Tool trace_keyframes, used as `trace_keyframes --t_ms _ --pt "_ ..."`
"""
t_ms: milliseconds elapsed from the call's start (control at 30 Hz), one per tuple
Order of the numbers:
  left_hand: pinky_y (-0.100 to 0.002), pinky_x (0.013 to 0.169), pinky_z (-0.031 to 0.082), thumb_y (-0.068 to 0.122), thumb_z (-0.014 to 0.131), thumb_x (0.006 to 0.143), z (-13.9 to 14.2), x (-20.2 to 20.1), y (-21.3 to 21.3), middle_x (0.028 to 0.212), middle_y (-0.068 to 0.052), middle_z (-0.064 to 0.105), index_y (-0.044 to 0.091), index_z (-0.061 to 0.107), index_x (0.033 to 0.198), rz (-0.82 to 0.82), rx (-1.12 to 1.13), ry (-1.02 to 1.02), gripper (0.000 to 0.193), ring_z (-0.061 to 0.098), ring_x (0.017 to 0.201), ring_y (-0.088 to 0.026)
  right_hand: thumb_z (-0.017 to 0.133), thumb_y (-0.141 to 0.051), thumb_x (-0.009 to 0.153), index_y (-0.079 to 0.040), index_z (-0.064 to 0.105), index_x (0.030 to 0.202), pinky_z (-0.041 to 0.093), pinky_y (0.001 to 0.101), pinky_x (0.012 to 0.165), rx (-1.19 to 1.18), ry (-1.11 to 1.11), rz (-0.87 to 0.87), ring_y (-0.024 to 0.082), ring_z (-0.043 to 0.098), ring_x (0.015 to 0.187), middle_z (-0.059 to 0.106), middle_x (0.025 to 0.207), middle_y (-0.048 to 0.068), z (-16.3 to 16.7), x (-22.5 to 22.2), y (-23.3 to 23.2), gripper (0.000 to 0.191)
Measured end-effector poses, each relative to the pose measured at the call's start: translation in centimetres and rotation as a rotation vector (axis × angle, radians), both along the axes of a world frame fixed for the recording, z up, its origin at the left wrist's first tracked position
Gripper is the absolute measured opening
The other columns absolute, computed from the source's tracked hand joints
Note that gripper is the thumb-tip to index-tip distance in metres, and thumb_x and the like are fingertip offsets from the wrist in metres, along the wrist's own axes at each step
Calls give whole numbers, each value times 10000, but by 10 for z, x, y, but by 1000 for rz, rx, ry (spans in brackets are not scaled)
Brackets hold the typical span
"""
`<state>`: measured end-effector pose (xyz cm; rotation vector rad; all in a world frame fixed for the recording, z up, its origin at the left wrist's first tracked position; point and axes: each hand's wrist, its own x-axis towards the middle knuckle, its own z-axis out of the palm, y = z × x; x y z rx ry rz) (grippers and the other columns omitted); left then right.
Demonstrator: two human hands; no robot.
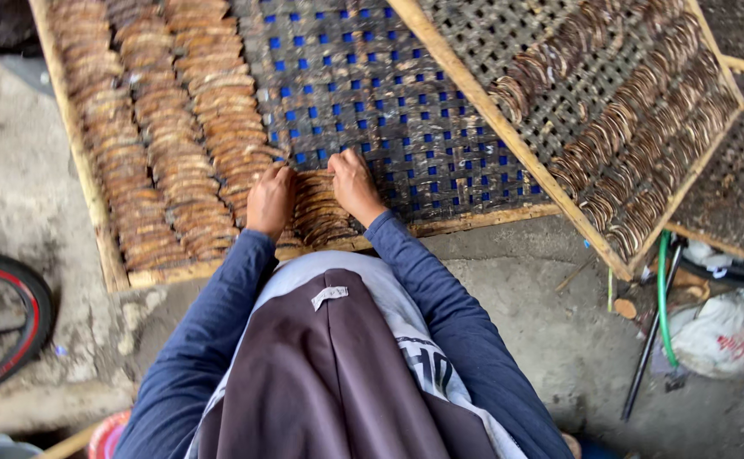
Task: The person sits at woven bamboo drying trays and arranges dried banana slices by hand, picking up handfuls of slices and placing them one by one in rows to spread them evenly across the tray surface. They occasionally move slices between trays and press rows flat as they work.
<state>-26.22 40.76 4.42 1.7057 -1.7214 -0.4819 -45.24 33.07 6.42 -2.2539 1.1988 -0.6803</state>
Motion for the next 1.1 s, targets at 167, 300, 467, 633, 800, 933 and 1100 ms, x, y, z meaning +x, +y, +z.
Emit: trace_keyframes --t_ms 167,300,467,633,800,933,1100 --pt "-504 719 526 113 654 972 2 2 8 991 -202 625 47 648 1052 -3 8 -33 104 634 871 -426 565 69 916 -28 565 1000 514 431 790 120 -132 -139 327 610 895 572 971 136 0 -23 10 128" --pt "-492 717 527 128 687 966 12 2 15 983 -190 618 86 685 1048 -2 26 32 92 632 848 -409 633 27 912 -41 597 1058 556 354 763 174 -263 -308 253 663 888 596 1037 115 -9 -60 34 166" --pt "-487 736 525 122 694 947 29 -1 29 982 -182 615 75 681 1100 -76 51 43 161 621 882 -402 729 -29 889 -67 656 1112 560 304 733 172 -271 -578 190 668 823 640 1035 79 -32 -112 62 238" --pt "-457 794 538 96 684 918 37 -14 17 1083 -152 653 88 683 1096 -107 -5 61 179 639 968 -375 728 -55 898 -74 665 1124 552 295 743 237 -292 -651 171 673 842 693 1013 71 -45 -163 40 236" --pt "-424 869 550 100 705 900 33 -57 -16 1166 -153 646 109 691 1105 -68 -81 57 206 649 1027 -356 726 -81 916 -56 648 1119 556 295 755 218 -357 -628 154 681 860 683 1046 73 -35 -212 -50 219" --pt "-454 902 527 133 706 868 27 -114 -52 1341 -218 569 103 662 1174 -24 81 25 310 612 1110 -397 700 -85 941 -53 627 1161 557 303 787 192 -373 -515 166 674 887 696 1040 74 -14 -254 -152 234" --pt "-505 1013 442 219 749 798 11 -181 -118 1439 -248 476 113 575 1306 -20 78 -104 547 500 1247 -450 712 -105 925 -48 608 1207 559 337 803 82 -310 -438 202 649 904 682 1095 101 13 -314 -307 305"
